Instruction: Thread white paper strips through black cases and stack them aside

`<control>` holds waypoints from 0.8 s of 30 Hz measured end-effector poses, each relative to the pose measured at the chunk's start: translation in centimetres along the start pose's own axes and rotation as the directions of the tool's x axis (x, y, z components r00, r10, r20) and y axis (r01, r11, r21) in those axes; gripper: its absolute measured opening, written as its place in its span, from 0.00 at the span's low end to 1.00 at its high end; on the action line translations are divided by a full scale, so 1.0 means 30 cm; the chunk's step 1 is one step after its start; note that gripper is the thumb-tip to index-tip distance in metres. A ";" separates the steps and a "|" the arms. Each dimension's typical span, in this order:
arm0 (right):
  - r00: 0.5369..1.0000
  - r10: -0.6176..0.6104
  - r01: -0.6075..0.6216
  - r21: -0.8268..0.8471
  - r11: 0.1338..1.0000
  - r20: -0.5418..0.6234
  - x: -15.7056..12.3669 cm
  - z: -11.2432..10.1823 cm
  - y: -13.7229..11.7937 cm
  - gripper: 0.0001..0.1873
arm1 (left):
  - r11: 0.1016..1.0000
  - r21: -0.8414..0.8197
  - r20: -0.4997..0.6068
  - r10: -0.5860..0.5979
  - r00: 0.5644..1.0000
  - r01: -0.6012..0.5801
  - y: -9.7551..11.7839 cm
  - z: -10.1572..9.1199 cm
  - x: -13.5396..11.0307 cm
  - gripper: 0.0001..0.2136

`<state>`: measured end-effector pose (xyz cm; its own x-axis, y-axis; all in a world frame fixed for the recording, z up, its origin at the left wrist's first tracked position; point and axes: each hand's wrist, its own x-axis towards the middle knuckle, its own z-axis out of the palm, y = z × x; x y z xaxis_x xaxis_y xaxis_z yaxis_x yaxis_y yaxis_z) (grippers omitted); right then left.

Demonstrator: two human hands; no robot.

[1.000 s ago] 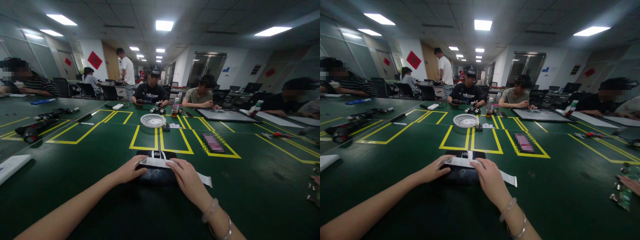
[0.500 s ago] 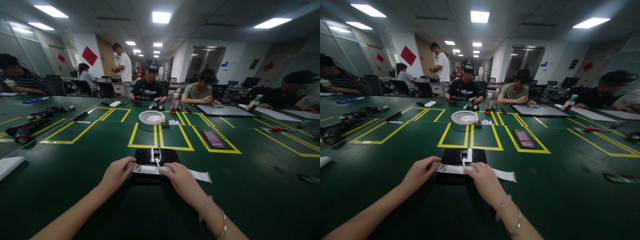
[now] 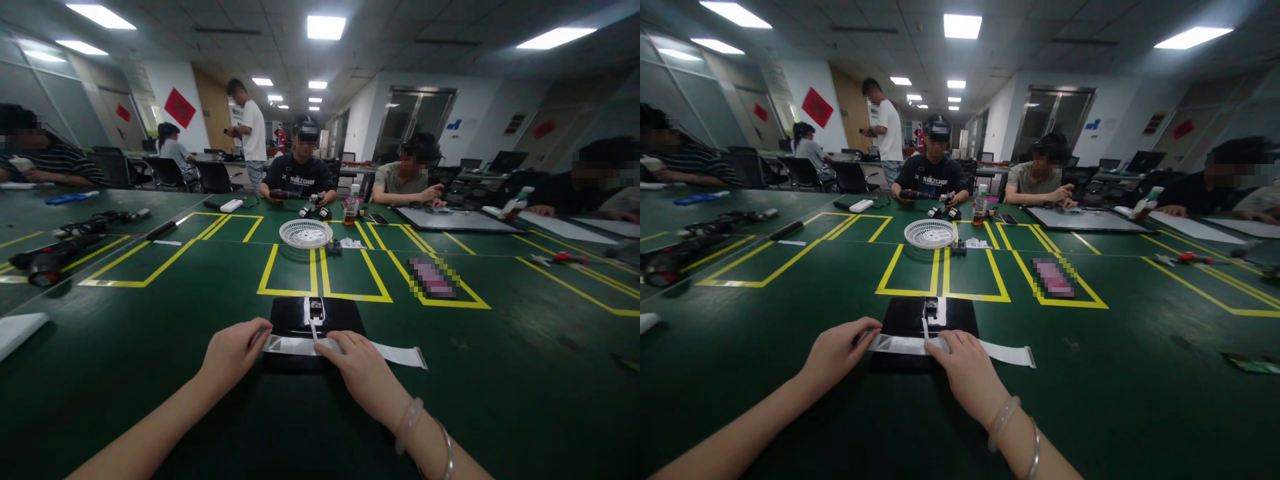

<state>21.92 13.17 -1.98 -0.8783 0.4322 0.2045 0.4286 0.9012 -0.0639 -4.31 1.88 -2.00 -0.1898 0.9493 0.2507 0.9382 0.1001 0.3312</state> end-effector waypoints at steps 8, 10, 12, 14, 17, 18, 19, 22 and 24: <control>0.998 0.058 -0.057 0.058 0.997 -0.009 0.007 -0.022 -0.030 0.21 | 0.998 0.033 0.052 -0.054 0.997 0.052 -0.016 -0.012 0.007 0.14; 0.999 0.052 -0.052 0.055 0.997 -0.004 0.007 -0.021 -0.025 0.21 | 0.998 0.034 0.070 -0.058 0.996 0.056 -0.015 -0.014 0.005 0.14; 0.999 0.044 -0.044 0.046 0.998 -0.011 0.006 -0.017 -0.021 0.21 | 0.997 0.038 0.077 -0.065 0.995 0.062 -0.013 -0.015 0.003 0.14; 0.999 0.035 -0.034 0.039 0.999 -0.034 0.005 -0.013 -0.019 0.21 | 0.997 0.039 0.081 -0.068 0.994 0.065 -0.012 -0.017 0.001 0.13; 0.997 0.026 -0.024 0.031 0.999 -0.066 0.002 -0.007 -0.020 0.20 | 0.998 0.025 0.051 -0.053 0.997 0.051 -0.010 -0.023 -0.001 0.12; 0.997 0.025 -0.023 0.028 0.999 -0.066 0.001 -0.005 -0.021 0.20 | 0.999 0.019 0.028 -0.044 0.999 0.043 -0.008 -0.025 -0.002 0.13; 0.998 0.024 -0.022 0.026 0.999 -0.063 0.001 -0.005 -0.021 0.20 | 0.999 0.016 0.000 -0.031 1.000 0.031 -0.005 -0.027 -0.003 0.13; 0.999 0.007 -0.006 0.024 1.000 -0.053 -0.001 -0.009 -0.019 0.22 | 0.999 0.015 -0.102 0.044 0.994 -0.043 0.010 -0.035 -0.010 0.18; 0.997 -0.002 0.004 0.028 1.000 -0.076 -0.002 -0.019 -0.014 0.23 | 0.993 0.020 -0.169 0.118 0.978 -0.116 0.026 -0.041 -0.020 0.21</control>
<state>21.92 12.74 -1.43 -0.8606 0.4266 0.2783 0.4188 0.9036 -0.0902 -3.82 1.03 -0.78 -0.1243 0.8902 0.4384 0.9595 -0.0048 0.2818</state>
